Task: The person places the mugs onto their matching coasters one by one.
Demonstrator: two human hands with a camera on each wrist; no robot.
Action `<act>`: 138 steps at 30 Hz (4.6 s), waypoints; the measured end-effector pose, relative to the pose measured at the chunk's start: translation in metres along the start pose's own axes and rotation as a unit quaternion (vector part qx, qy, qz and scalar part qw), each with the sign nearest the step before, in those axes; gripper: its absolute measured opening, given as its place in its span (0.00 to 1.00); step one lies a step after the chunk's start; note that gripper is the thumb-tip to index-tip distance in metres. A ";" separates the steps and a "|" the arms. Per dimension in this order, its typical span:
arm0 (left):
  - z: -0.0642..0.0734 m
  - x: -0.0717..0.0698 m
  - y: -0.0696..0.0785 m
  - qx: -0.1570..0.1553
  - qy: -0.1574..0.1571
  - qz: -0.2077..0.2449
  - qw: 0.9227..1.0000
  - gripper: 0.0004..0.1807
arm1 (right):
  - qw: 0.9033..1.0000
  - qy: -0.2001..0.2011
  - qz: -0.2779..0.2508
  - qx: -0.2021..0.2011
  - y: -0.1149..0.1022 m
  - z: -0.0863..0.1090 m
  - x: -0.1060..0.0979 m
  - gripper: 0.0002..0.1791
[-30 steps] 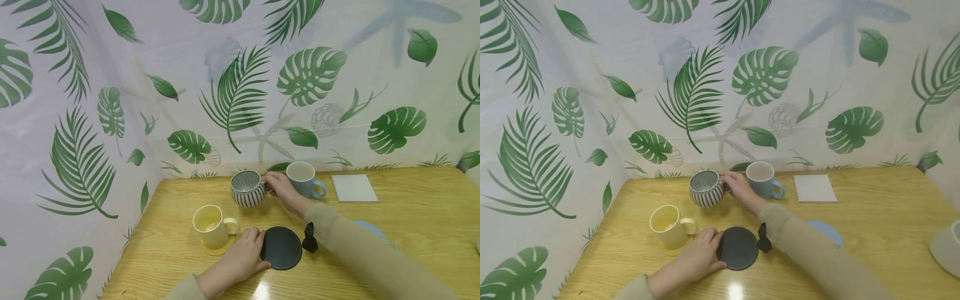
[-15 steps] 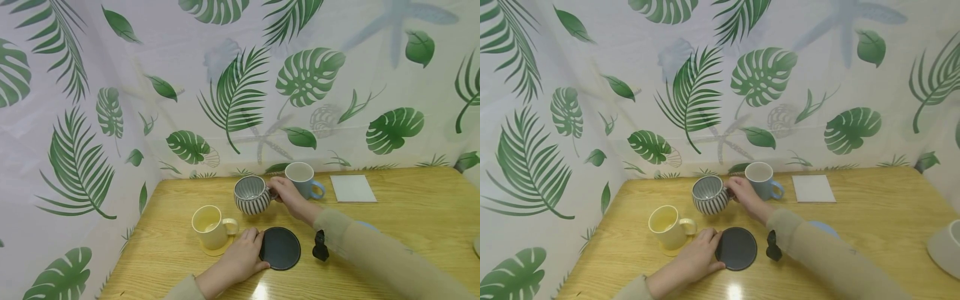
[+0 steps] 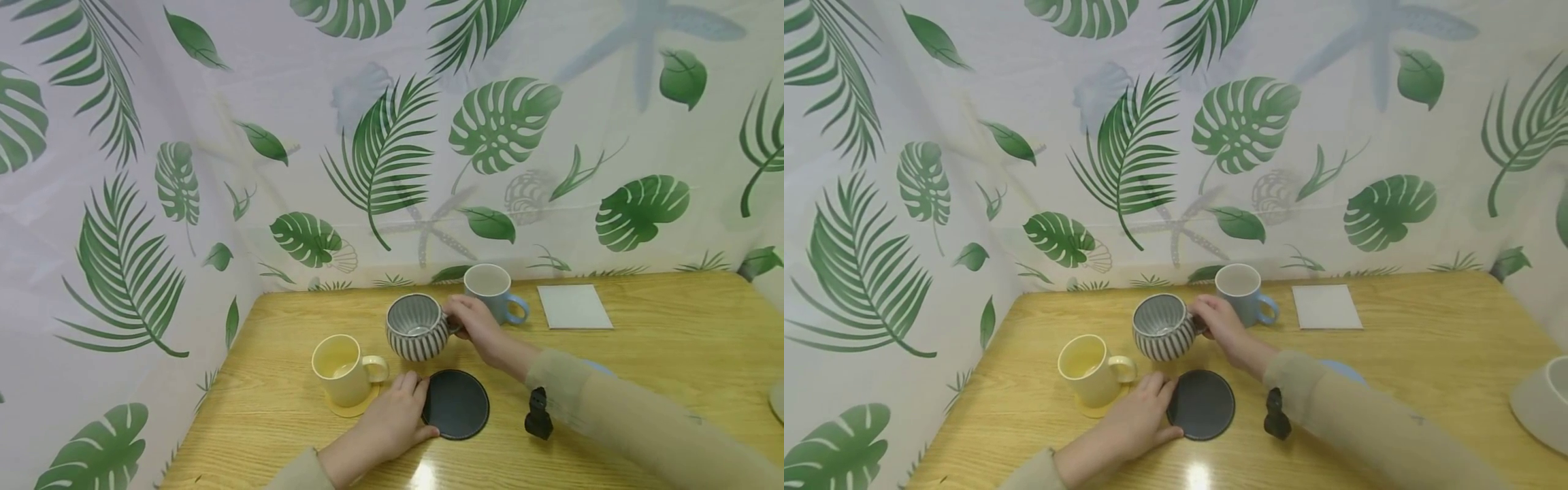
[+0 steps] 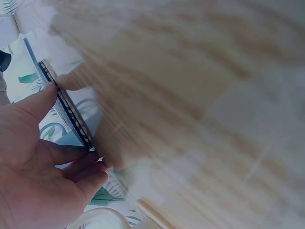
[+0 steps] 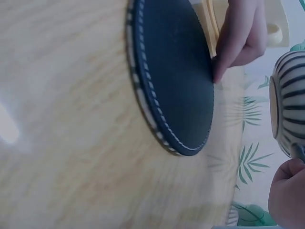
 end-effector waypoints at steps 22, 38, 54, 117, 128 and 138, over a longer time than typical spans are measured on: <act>0.002 -0.003 0.001 0.001 0.022 -0.011 1.000 0.47 | 0.999 -0.008 -0.041 -0.010 0.001 0.039 -0.019 0.18; 0.002 -0.002 -0.001 0.008 0.017 0.002 1.000 0.43 | 0.999 -0.023 -0.034 0.006 0.010 0.065 -0.040 0.20; 0.001 -0.002 -0.002 0.009 0.009 0.014 1.000 0.44 | 0.999 -0.005 -0.039 0.024 0.024 0.083 -0.043 0.18; 0.001 -0.003 -0.010 0.036 0.030 -0.004 0.999 0.40 | 0.982 -0.179 0.052 0.019 0.034 0.100 -0.056 0.17; 0.000 -0.006 -0.012 0.024 0.024 0.023 0.999 0.39 | 0.980 -0.198 0.002 0.028 0.033 0.102 -0.055 0.16; 0.001 -0.001 -0.015 0.025 0.029 0.053 0.998 0.39 | 0.978 -0.206 -0.014 0.032 0.036 0.105 -0.057 0.15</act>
Point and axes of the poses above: each hand's wrist, its own z-axis away from the middle knuckle, its own x-axis out of the palm, y = z × x, the point moved 1 cm from there along -z, towards the middle knuckle, and after that the axes turned 5 degrees about -z, right-handed, at the moved point
